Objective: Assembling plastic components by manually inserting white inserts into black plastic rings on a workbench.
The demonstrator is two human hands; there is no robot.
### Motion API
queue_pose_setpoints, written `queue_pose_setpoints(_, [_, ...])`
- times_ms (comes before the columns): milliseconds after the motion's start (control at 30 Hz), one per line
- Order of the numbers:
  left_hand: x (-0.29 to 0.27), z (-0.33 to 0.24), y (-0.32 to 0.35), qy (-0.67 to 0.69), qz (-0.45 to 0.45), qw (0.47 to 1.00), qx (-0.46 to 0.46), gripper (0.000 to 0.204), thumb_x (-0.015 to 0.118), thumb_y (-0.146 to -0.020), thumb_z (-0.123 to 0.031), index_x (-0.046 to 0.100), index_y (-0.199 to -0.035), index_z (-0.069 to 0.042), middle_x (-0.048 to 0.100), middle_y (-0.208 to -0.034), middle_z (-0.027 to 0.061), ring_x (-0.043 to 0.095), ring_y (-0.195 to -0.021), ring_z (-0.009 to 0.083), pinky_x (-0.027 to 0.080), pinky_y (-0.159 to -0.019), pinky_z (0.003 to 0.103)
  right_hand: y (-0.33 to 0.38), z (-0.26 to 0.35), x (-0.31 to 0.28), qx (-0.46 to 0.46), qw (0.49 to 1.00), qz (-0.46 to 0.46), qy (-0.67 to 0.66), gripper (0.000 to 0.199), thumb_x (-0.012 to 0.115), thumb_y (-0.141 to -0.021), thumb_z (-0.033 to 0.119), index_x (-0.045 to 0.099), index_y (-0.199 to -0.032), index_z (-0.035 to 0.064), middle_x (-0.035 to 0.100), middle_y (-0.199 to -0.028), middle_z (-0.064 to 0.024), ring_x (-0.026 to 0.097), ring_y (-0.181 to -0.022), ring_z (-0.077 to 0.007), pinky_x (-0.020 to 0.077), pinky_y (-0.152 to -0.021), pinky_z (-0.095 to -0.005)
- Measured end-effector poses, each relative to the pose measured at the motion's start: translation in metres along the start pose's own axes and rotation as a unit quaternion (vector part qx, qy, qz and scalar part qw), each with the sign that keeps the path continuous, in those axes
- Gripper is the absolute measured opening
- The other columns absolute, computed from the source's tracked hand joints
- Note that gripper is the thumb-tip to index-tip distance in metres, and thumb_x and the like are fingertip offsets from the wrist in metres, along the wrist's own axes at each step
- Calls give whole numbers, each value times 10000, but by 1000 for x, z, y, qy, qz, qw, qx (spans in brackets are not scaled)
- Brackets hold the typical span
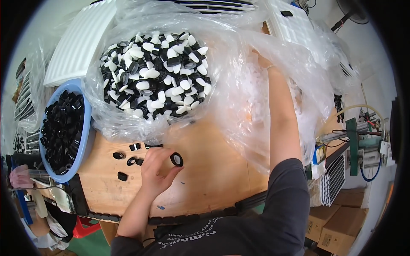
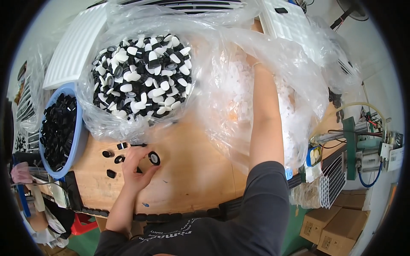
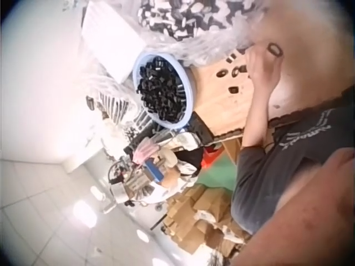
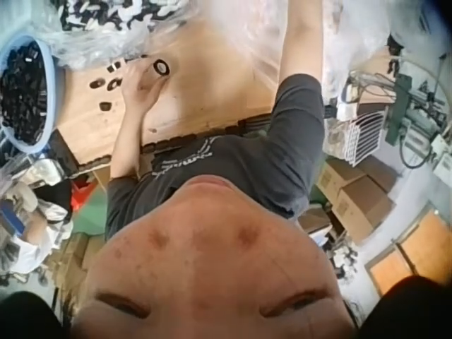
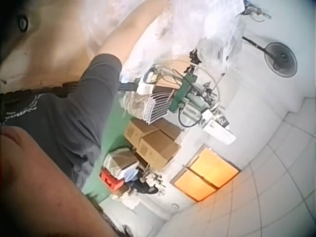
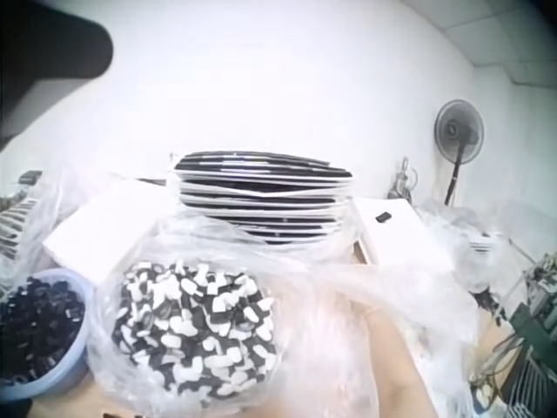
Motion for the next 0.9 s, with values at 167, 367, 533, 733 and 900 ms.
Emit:
queue_pose_setpoints(167, [4, 1, -3, 4, 14, 1000, -5, 453, 820, -586, -32, 623, -993, -6, 630, -928, 133, 584, -860, 308, 478, -772, 372, 13, 3, -28, 5, 999, 36, -38, 326, 551, -812, 144, 625, -1127, 104, 651, -1086, -121, 595, -1027, -304, 449, -919, -392])
queue_pose_setpoints(367, [4, 2, -1, -6, 4, 1000, -1, 458, 817, -593, -35, 620, -1005, -12, 628, -930, 139, 586, -869, 317, 477, -781, 382, 65, -46, -75, 38, 991, 106, -72, 315, 566, -805, 170, 643, -1105, 113, 656, -1075, -116, 593, -1020, -311, 443, -921, -410])
queue_pose_setpoints(533, [3, -4, -1, 1, -5, 1000, 25, 438, 773, -582, 20, 622, -991, -17, 618, -929, 96, 544, -807, 223, 438, -683, 304, 133, -26, -167, 82, 843, 486, -213, 243, 688, -755, 193, 676, -943, 39, 683, -840, -130, 649, -761, -281, 509, -701, -356])
queue_pose_setpoints(733, [7, -4, 4, -1, -4, 999, 43, 442, 774, -587, 13, 622, -1001, -17, 608, -905, 82, 506, -764, 198, 421, -687, 292, 161, -6, -215, 116, 920, 281, -247, 235, 658, -789, 108, 658, -991, -10, 673, -870, -137, 639, -784, -214, 511, -720, -319])
queue_pose_setpoints(900, [9, -4, 6, 7, -7, 999, 36, 461, 771, -600, 15, 621, -1034, -16, 607, -901, 77, 492, -763, 187, 415, -690, 284, 181, -11, -219, 125, 913, 268, -282, 211, 646, -794, 85, 663, -987, 1, 674, -881, -134, 638, -787, -213, 513, -722, -316])
Point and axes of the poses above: each hand's wrist, its own y-axis away from the middle knuckle, its own x-axis out of the palm, z = x × y, the point moved 4 cm from there along -y, towards the middle knuckle
